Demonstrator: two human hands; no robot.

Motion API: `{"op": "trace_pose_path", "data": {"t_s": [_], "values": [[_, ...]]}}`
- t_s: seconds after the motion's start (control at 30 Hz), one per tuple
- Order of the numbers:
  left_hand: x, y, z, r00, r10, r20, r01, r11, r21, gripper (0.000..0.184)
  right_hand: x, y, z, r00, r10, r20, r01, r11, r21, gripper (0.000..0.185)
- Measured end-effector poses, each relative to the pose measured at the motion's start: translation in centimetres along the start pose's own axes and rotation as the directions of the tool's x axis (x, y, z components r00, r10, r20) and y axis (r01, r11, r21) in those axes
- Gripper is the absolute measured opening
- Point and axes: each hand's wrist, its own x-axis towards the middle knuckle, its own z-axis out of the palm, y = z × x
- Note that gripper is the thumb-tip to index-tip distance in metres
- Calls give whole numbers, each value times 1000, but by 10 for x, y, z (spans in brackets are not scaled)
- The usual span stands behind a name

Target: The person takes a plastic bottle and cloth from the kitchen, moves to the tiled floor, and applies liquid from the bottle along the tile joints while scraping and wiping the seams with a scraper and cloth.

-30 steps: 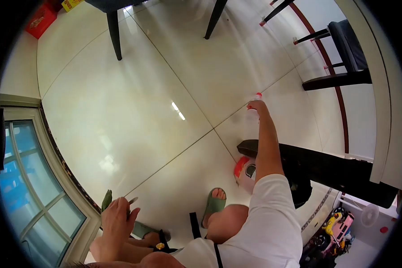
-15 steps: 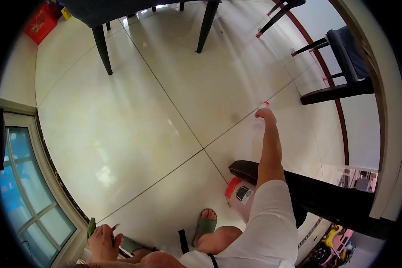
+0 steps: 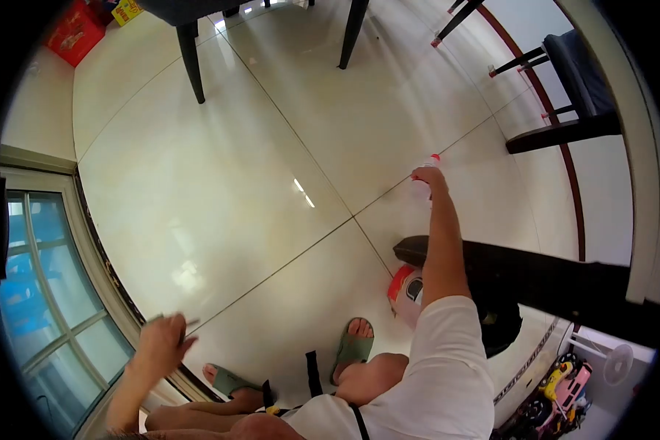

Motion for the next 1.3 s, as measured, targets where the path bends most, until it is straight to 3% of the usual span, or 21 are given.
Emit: {"op": "trace_pose_path", "data": {"t_s": [0.17, 0.23, 0.3, 0.33, 0.4, 0.47, 0.53, 0.63, 0.73, 0.83, 0.93, 1.03, 1.3], "values": [[81, -66, 47, 990, -20, -141, 7, 996, -92, 48, -33, 23, 71, 997, -56, -55, 63, 988, 139, 42], [116, -101, 83, 962, 54, -269, -46, 998, 34, 40, -85, 30, 84, 988, -145, -51, 152, 966, 207, 47], [148, -130, 111, 962, 26, -271, 3, 995, 104, 24, -102, 49, 107, 980, -201, -16, 199, 958, 208, 56], [156, -136, 117, 950, -1, -313, 19, 998, 53, 18, -109, 60, 119, 973, -229, 3, 223, 953, 206, 61], [171, -148, 132, 918, -59, -392, 42, 998, -52, 11, -124, 81, 150, 956, -257, -140, 253, 966, -46, 72], [182, -159, 149, 868, -136, -478, 50, 981, -189, 11, -147, 94, 163, 941, -306, -146, 275, 941, -199, 81], [185, -163, 159, 820, -208, -532, 45, 952, -303, 12, -184, 100, 156, 941, -339, -14, 326, 914, -240, 89], [191, -169, 177, 719, -264, -643, -13, 920, -392, 13, -205, 111, 157, 866, -499, 10, 452, 777, -438, 92], [198, -165, 188, 632, -300, -715, -64, 899, -434, 17, -219, 112, 153, 861, -508, 17, 455, 756, -471, 95], [196, -155, 195, 582, -180, -793, 30, 979, -200, 37, -225, 105, 137, 817, -576, 41, 492, 658, -570, 99], [198, -149, 201, 565, -164, -808, 147, 984, -97, 50, -221, 96, 124, 767, -634, 96, 515, 520, -681, 100], [200, -149, 203, 594, -188, -782, 172, 980, -105, 47, -221, 80, 108, 738, -661, 139, 523, 429, -736, 99], [200, -150, 203, 558, -164, -814, 150, 984, -95, 46, -208, 24, 95, 655, -732, 186, 577, 327, -748, 89]]}}
